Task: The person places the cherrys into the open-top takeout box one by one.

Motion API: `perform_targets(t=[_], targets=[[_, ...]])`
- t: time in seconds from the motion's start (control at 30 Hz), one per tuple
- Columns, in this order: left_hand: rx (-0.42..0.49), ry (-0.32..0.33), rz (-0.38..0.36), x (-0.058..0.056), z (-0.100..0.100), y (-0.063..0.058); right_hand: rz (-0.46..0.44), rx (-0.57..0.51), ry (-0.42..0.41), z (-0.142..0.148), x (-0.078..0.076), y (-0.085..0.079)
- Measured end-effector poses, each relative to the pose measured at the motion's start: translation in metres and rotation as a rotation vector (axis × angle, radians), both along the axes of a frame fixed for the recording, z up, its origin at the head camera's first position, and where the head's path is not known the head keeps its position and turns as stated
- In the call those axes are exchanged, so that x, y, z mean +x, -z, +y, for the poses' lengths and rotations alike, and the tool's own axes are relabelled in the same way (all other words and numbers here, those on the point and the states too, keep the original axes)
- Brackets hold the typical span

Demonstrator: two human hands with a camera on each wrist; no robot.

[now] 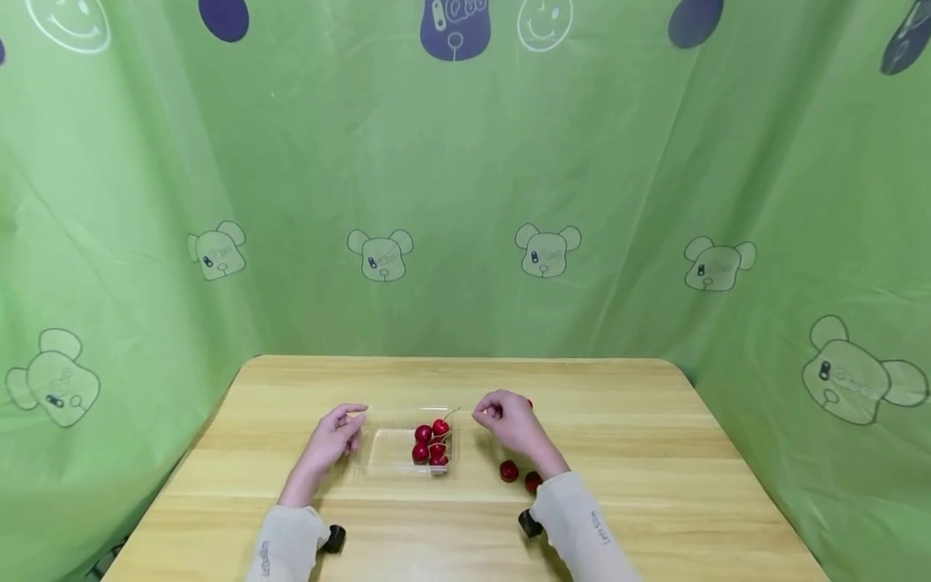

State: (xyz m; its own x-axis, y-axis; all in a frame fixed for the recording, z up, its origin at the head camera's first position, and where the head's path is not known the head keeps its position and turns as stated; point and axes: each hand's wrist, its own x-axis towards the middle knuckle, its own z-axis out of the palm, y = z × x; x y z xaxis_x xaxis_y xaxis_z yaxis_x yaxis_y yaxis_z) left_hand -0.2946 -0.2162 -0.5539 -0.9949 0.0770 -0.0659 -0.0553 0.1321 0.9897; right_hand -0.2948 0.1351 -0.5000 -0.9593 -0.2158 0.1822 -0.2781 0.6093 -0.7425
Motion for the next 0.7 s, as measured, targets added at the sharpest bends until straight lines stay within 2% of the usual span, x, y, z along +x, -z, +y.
perform_targets(t=[0.27, 0.47, 0.7], targets=[[-0.007, -0.001, -0.004, -0.001, -0.001, -0.002, -0.053, -0.004, 0.028, 0.042, 0.001, 0.001], [-0.021, 0.001, 0.003, -0.002, -0.001, -0.001, -0.115, 0.009, 0.016, 0.07, 0.011, 0.009], [-0.012, 0.003, -0.006, 0.0, -0.001, -0.002, -0.16, 0.066, -0.067, 0.097, 0.022, 0.025]])
